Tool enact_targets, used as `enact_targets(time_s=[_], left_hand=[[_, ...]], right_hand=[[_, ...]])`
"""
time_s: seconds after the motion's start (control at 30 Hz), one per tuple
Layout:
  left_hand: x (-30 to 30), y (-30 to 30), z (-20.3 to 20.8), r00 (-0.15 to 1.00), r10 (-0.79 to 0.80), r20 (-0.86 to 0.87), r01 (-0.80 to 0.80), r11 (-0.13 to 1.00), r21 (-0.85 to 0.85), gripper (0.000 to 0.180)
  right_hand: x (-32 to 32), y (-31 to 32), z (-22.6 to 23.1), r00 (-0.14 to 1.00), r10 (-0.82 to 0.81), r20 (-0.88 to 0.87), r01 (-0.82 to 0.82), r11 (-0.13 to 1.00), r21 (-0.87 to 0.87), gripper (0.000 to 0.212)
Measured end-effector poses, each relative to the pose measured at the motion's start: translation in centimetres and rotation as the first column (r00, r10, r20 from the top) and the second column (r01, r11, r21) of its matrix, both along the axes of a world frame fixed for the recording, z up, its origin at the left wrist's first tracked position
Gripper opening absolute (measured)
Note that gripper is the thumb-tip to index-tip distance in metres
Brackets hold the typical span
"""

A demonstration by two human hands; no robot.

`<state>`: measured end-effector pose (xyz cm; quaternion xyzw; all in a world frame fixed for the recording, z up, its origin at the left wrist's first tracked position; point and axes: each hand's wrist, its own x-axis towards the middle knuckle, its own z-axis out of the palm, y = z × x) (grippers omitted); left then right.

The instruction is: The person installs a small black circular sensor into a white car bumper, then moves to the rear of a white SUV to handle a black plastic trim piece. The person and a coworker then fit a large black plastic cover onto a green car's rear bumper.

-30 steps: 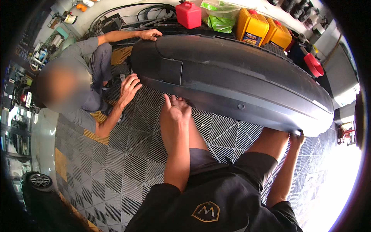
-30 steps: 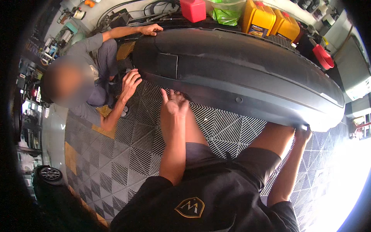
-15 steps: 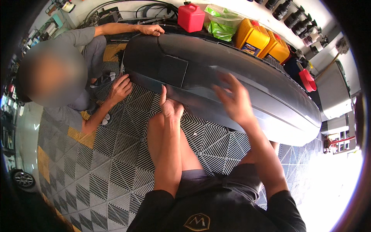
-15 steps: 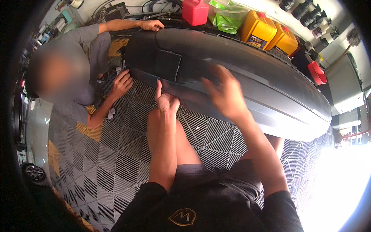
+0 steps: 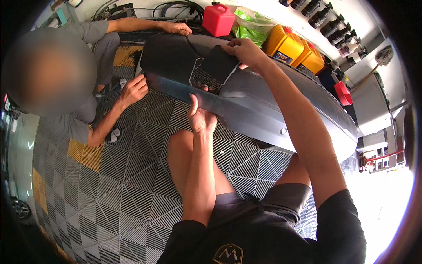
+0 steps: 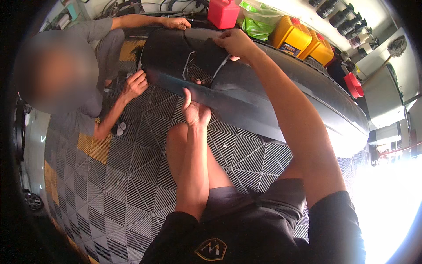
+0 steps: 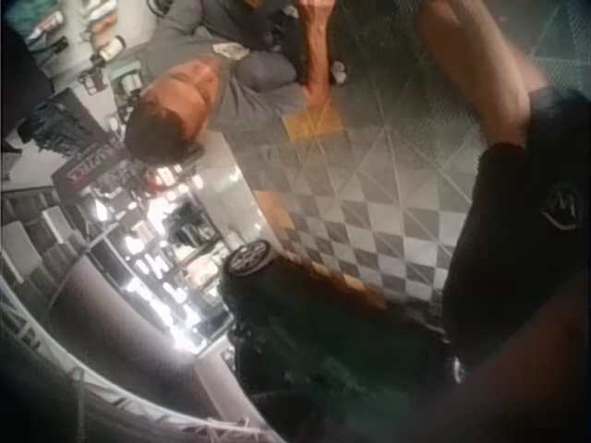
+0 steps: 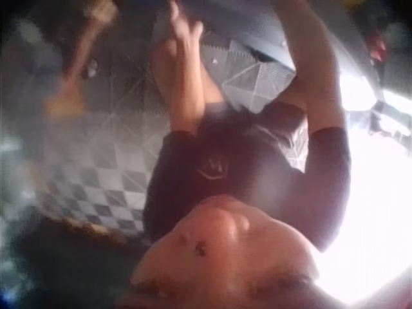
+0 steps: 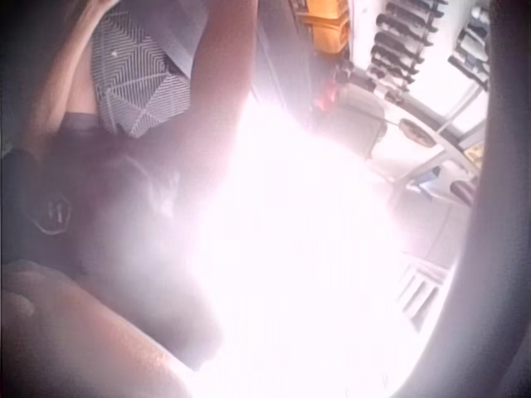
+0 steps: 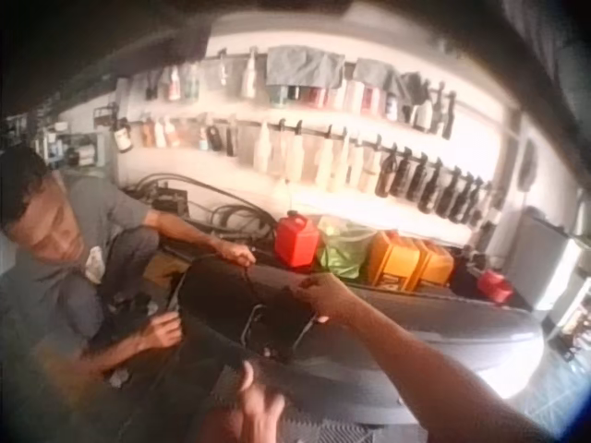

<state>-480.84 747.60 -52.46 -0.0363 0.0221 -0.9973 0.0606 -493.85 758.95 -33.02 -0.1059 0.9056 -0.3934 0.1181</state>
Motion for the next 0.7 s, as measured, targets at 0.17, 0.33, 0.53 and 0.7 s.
enact_targets(time_s=[0.17, 0.33, 0.53, 0.7], left_hand=[[-0.1, -1.2, -0.6, 0.997, -0.038, 0.060, 0.036, 0.998, 0.044, 0.055], [0.3, -1.2, 0.3, 0.995, -0.073, 0.075, 0.069, 0.996, 0.050, 0.054], [0.8, -1.7, -0.7, 0.989, -0.063, 0.134, 0.061, 0.998, 0.021, 0.051], [1.6, -2.1, 0.0, 0.977, -0.103, 0.189, 0.093, 0.994, 0.064, 0.052]], right_hand=[[1.7, -0.6, -2.3, 0.855, 0.039, -0.517, 0.063, 0.982, 0.178, 0.038], [4.3, 0.9, -3.0, 0.819, -0.083, -0.568, 0.110, 0.994, 0.014, 0.033], [6.0, 1.4, -5.2, 0.782, -0.243, -0.574, 0.053, 0.943, -0.328, 0.022], [7.5, 1.4, -6.6, 0.770, -0.308, -0.559, 0.026, 0.890, -0.455, 0.021]])
